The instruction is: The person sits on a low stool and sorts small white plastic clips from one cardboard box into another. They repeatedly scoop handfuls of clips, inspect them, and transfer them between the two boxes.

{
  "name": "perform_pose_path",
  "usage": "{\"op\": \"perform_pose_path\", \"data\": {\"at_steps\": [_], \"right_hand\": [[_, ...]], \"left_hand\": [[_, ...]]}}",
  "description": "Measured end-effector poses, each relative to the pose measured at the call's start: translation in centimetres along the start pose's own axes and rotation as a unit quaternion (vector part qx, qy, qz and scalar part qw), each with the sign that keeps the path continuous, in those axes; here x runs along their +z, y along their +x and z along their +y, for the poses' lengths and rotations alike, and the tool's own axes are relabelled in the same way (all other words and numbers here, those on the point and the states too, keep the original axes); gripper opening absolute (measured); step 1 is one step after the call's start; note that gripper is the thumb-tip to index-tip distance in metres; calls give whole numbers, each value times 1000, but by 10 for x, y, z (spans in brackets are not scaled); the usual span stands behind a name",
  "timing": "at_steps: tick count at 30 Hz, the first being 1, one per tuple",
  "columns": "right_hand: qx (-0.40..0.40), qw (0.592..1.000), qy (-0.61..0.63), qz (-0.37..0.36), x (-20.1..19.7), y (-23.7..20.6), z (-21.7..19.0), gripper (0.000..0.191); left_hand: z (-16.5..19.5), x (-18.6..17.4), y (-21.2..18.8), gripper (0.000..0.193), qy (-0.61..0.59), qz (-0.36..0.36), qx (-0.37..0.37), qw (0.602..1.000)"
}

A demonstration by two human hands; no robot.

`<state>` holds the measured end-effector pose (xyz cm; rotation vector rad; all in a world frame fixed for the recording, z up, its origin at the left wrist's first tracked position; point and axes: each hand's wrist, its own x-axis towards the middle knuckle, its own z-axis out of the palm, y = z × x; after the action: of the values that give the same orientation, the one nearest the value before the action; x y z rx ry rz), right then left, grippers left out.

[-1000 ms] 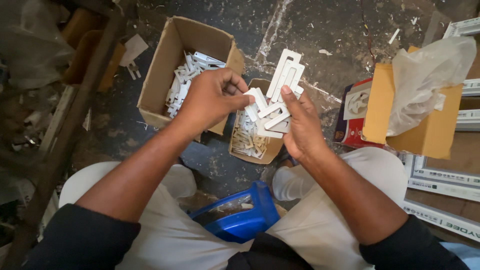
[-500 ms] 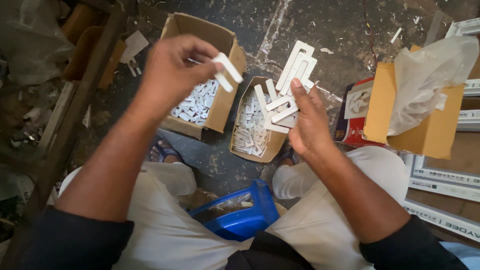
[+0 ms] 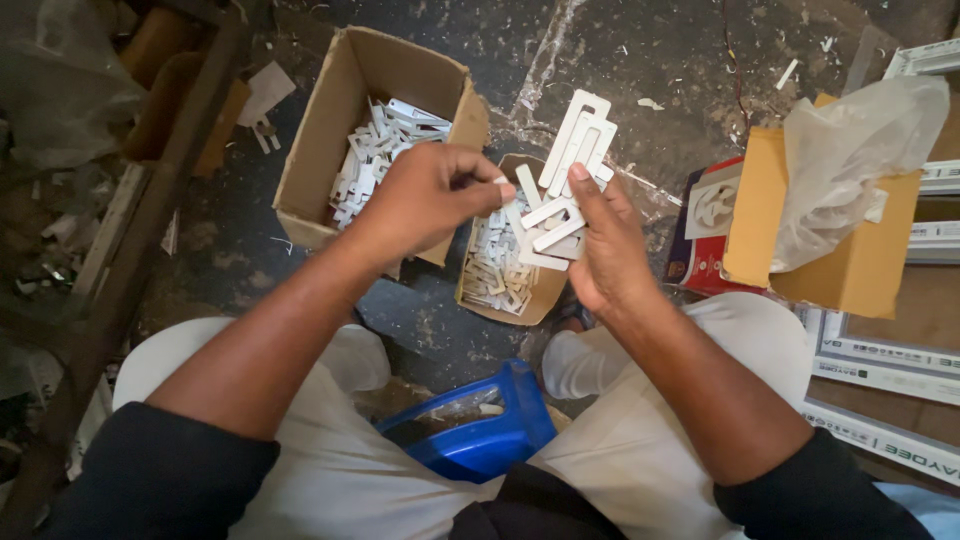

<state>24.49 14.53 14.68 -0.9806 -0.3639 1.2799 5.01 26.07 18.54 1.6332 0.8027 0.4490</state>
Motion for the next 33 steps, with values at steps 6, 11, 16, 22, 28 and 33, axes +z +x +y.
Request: {"op": "perform_pose_path", "data": {"at_steps": [6, 11, 16, 22, 28, 33], "right_hand": [[4, 1000, -10, 13, 0, 0, -4, 33], [9, 1000, -8, 26, 1, 0, -8, 36], [11, 1000, -15, 25, 4, 0, -9, 35], [6, 999, -35, 31, 3, 1, -4, 32], [12, 1000, -23, 17, -1, 1, 4, 32], [16, 999, -34, 22, -3, 1, 6, 30]], "left_hand": [[-2, -23, 4, 23, -77, 29, -2, 997], [0, -61, 1, 26, -8, 99, -58, 993], [2, -77, -9, 45, 391, 294, 197, 850], [8, -12, -6, 36, 129, 29, 41, 990], [0, 18, -3, 24, 56, -12, 31, 998], [-5, 12, 0, 21, -15, -42, -12, 999]]}}
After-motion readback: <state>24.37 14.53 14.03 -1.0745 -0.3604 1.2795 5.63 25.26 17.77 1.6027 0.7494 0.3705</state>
